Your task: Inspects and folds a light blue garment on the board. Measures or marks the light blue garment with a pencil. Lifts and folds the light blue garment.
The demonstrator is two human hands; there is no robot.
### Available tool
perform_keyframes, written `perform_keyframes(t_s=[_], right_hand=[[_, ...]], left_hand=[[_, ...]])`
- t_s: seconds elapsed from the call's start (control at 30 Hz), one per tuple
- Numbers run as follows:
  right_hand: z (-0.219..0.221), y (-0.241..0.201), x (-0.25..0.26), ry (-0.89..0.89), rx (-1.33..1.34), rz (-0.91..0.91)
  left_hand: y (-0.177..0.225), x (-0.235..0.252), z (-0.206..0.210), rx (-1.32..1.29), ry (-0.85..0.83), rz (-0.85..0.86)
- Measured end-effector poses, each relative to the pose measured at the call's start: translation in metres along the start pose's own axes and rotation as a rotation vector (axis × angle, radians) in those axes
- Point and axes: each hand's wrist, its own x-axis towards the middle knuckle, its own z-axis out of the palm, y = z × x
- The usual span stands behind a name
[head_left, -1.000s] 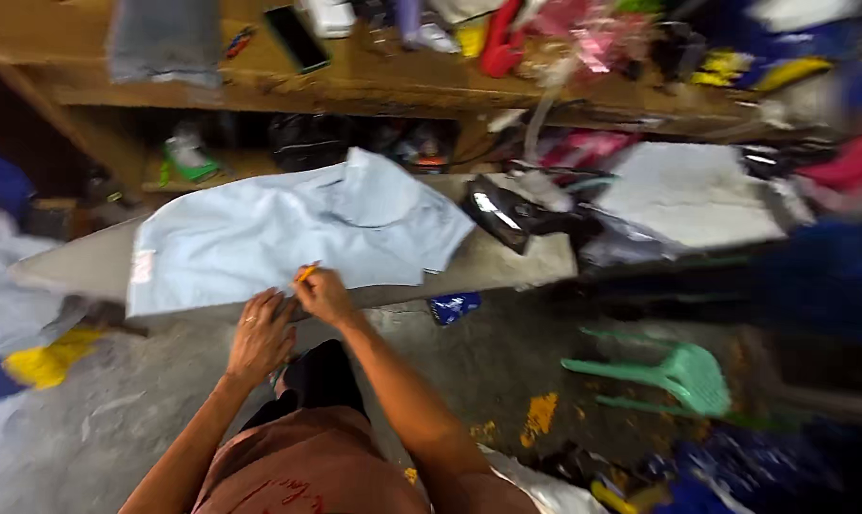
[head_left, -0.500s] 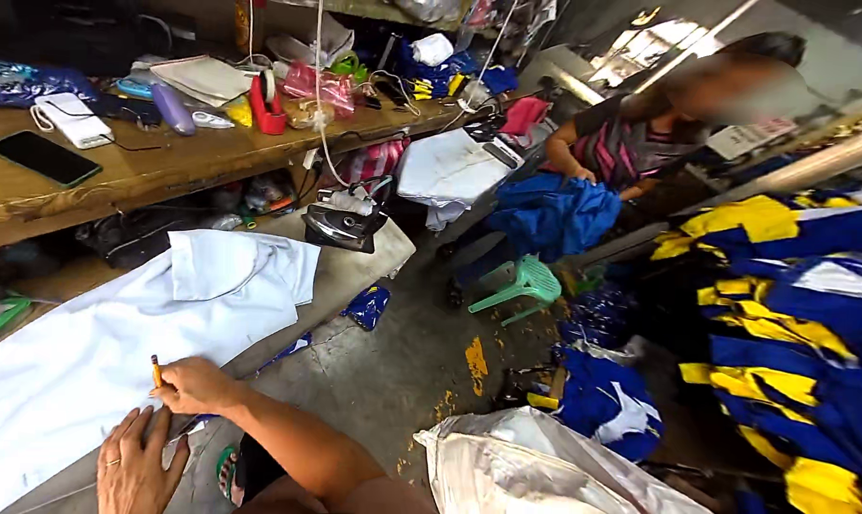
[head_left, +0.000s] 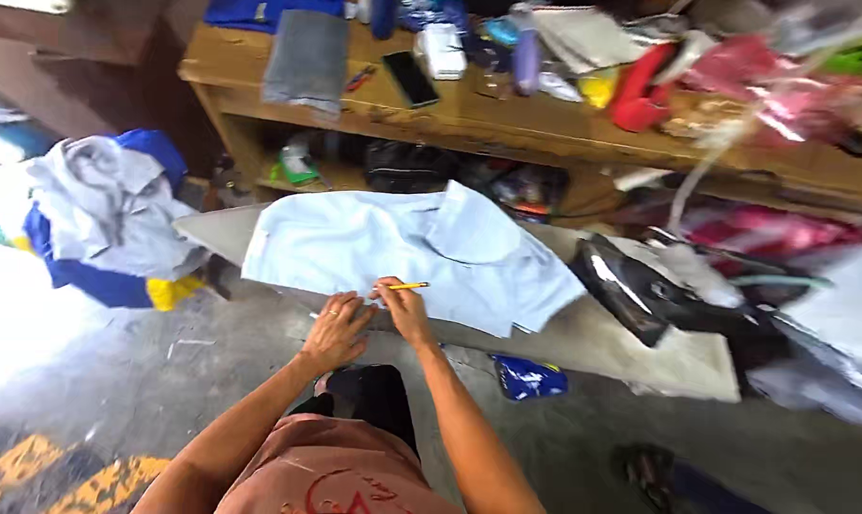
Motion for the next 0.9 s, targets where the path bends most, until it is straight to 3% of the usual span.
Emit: perform_keyframes(t_s=[0.1, 0.2, 0.37, 0.47, 0.9], right_hand=[[0.001, 0.004, -0.002, -0.009, -0.067, -0.041], [0.0, 0.004, -0.003, -0.034, -0.061, -0.054], [-0.001, 0.0, -0.004, -0.024, -0.028, -0.072], [-0.001, -0.002, -0.004, -0.018, -0.024, -0.055], [0.001, -0.002, -0.006, -0.003, -0.005, -0.031]], left_hand=[[-0.007, 0.0, -0.012, -0.092, 0.06, 0.004], [-0.04, -0.007, -0.04, -0.035, 0.138, -0.077], [-0.123, -0.034, -0.121, 0.116, 0.077, -0.142], [-0.147, -0.041, -0.153, 0.119, 0.02, -0.109], [-0.164, -0.043, -0.159, 0.299, 0.004, 0.135]])
